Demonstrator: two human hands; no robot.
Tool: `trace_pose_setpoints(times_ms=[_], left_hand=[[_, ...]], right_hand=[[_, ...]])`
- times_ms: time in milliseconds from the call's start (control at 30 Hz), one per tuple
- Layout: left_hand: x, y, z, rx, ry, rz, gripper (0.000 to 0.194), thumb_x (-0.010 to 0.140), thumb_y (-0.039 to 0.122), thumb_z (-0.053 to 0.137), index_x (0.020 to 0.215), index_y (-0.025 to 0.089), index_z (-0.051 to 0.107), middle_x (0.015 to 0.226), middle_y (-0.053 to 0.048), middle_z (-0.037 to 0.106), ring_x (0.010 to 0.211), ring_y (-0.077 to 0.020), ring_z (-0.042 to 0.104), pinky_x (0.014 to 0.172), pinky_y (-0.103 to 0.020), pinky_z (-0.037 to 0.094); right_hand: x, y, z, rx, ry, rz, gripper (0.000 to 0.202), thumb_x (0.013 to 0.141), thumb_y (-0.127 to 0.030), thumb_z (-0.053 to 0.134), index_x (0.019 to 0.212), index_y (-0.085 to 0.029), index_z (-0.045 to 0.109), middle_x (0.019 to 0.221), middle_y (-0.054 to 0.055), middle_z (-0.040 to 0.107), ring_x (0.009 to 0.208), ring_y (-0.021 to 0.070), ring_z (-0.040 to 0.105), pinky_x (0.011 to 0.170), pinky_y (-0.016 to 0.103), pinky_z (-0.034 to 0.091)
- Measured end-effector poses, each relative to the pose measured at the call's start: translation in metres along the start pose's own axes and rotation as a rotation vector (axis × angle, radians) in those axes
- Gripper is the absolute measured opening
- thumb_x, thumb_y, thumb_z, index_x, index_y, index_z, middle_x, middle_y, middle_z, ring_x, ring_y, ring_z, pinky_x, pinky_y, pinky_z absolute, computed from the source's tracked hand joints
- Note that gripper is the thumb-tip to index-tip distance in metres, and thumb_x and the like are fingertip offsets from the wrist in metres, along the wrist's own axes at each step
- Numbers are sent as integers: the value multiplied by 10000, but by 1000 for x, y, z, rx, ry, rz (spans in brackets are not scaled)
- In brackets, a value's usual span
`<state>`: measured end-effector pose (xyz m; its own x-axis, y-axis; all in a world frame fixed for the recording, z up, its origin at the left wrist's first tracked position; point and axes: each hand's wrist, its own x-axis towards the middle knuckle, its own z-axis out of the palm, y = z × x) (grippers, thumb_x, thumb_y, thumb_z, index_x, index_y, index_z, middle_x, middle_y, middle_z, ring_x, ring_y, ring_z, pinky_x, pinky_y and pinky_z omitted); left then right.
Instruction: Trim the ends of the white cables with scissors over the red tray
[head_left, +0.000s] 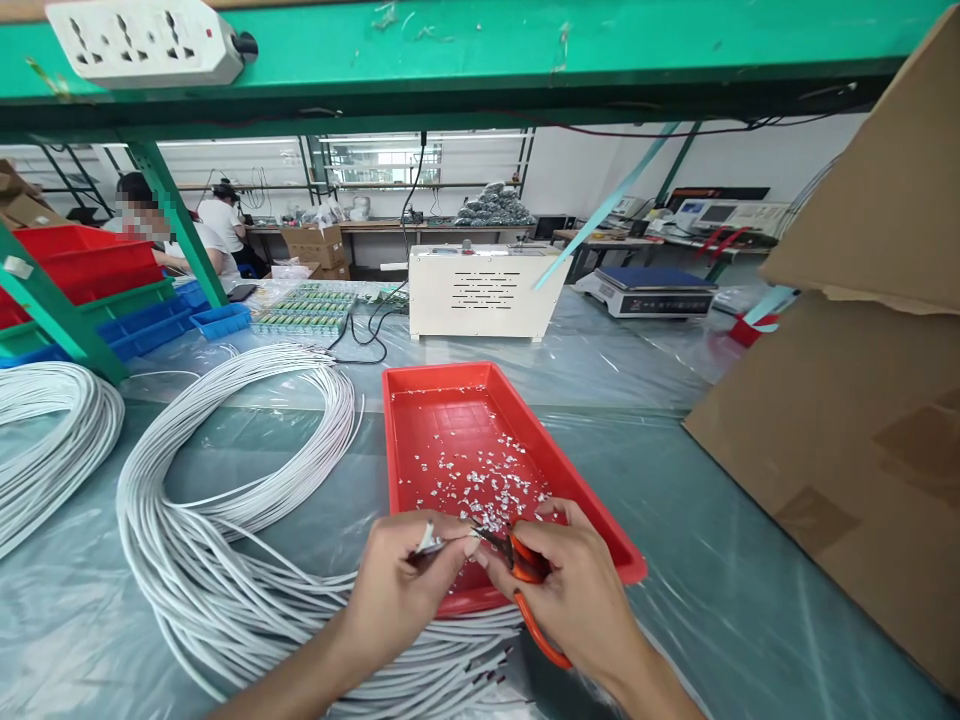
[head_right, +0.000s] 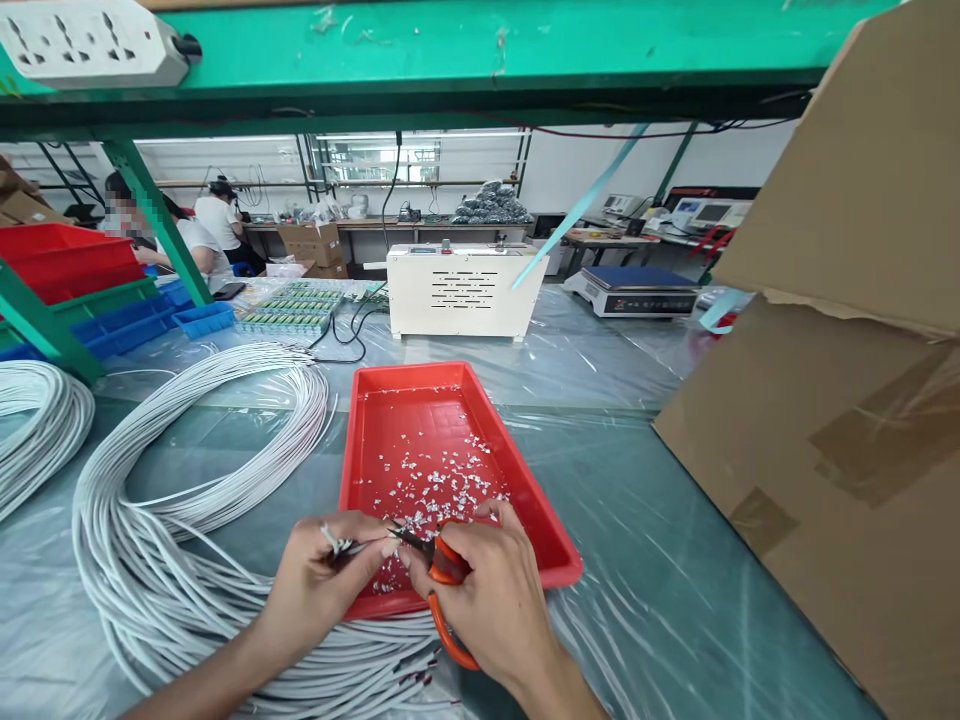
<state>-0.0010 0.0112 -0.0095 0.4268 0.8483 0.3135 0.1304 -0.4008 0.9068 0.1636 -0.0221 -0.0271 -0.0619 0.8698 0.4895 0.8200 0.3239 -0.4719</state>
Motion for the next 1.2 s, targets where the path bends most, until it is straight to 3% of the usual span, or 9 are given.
trace_pose_setpoints(times_ms=[133,233,333,467,600,733,800,967,1200], left_hand=[[-3,5,-1,119,-29,54,172,831,183,520,828,150,689,702,-38,673,630,-148,586,616,-217,422],[1,8,-2,-29,-146,-31,260,878,215,435,843,153,685,702,-31,655,656,-152,573,616,-218,417],[4,7,-2,-173,-189,-114,273,875,250,438,825,131,678,670,-27,634,630,-144,550,614,-223,414],[1,4,0,-134,-60,-135,189,807,244,552,716,120,661,594,-18,622,533,-121,515,526,-203,390],[-3,3,2,36,65,-42,135,784,206,585,707,128,663,677,-41,666,618,-147,572,602,-218,419],[-2,3,4,-46,94,-147,187,816,268,541,714,133,620,527,21,540,493,-105,477,500,-199,375],[-1,3,5,-95,87,-173,193,818,281,537,720,130,607,500,38,498,476,-95,453,496,-196,367],[1,4,7,-180,90,-225,199,781,296,580,714,113,620,520,11,559,456,-90,463,473,-195,381],[5,2,4,-331,170,-336,301,686,394,666,612,106,617,446,23,531,379,-64,423,385,-166,326]], right_hand=[[0,0,0,-49,2,4,458,764,-355,558,517,-193,208,464,-101,237,460,80,182,732,279,326],[0,1,0,-80,35,-24,426,766,-332,548,513,-194,234,466,-99,256,460,79,186,745,293,326],[0,2,0,-84,47,-28,417,757,-322,557,506,-196,248,466,-96,264,456,79,192,750,301,331],[-1,-2,3,0,-19,75,451,759,-366,551,492,-207,224,453,-72,289,461,99,272,659,276,368],[-2,-6,4,113,-115,181,469,754,-400,548,488,-213,210,466,-37,334,560,142,407,558,246,359],[-1,-4,5,191,-139,248,418,720,-408,590,496,-209,298,500,-31,377,617,157,429,561,249,361],[0,-4,6,306,-114,288,359,739,-408,574,517,-196,389,546,-18,431,622,156,435,568,254,367],[1,-9,1,746,-119,364,254,751,-389,591,641,-167,535,593,-18,477,583,134,445,553,241,360],[-9,-25,3,1198,-450,399,502,762,-630,428,587,-165,502,498,2,484,437,109,448,442,230,355]])
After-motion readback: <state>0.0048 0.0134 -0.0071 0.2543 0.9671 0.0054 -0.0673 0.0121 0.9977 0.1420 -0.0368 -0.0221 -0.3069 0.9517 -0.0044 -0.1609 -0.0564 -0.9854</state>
